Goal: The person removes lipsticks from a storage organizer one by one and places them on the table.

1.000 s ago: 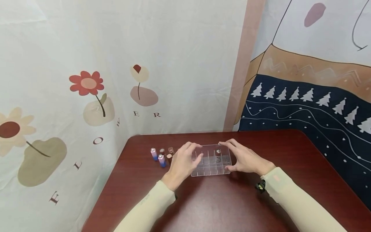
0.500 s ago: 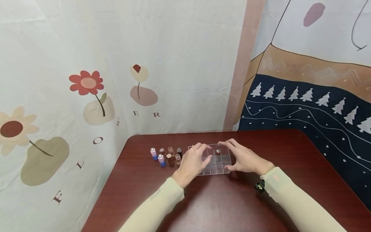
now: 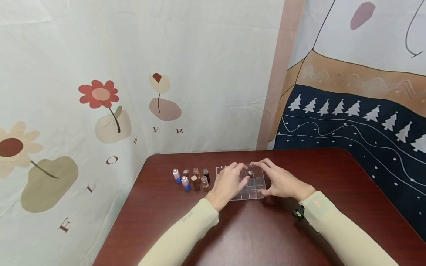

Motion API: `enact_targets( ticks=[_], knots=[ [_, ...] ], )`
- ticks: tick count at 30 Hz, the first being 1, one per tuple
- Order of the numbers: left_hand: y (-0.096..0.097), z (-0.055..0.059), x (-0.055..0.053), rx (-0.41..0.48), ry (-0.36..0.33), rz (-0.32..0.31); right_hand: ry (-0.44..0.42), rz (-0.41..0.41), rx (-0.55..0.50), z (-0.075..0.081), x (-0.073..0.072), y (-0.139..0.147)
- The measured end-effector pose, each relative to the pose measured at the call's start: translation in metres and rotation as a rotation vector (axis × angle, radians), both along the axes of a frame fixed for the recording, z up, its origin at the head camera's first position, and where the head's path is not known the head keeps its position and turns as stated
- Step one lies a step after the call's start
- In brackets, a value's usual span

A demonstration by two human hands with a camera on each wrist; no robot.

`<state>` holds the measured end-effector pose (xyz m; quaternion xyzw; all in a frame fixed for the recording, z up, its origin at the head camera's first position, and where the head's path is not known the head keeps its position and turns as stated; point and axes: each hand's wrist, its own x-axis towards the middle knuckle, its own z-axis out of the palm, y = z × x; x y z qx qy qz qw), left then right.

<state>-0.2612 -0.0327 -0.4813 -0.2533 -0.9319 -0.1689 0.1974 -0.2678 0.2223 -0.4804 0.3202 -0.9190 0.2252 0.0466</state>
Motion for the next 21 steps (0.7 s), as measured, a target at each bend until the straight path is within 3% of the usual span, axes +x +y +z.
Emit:
enact_targets(
  ticks=[21],
  knots=[
    [0.018, 0.0, -0.007, -0.039, -0.023, 0.021, 0.029, 0.02, -0.017, 0.0, 0.0, -0.001]
  ],
)
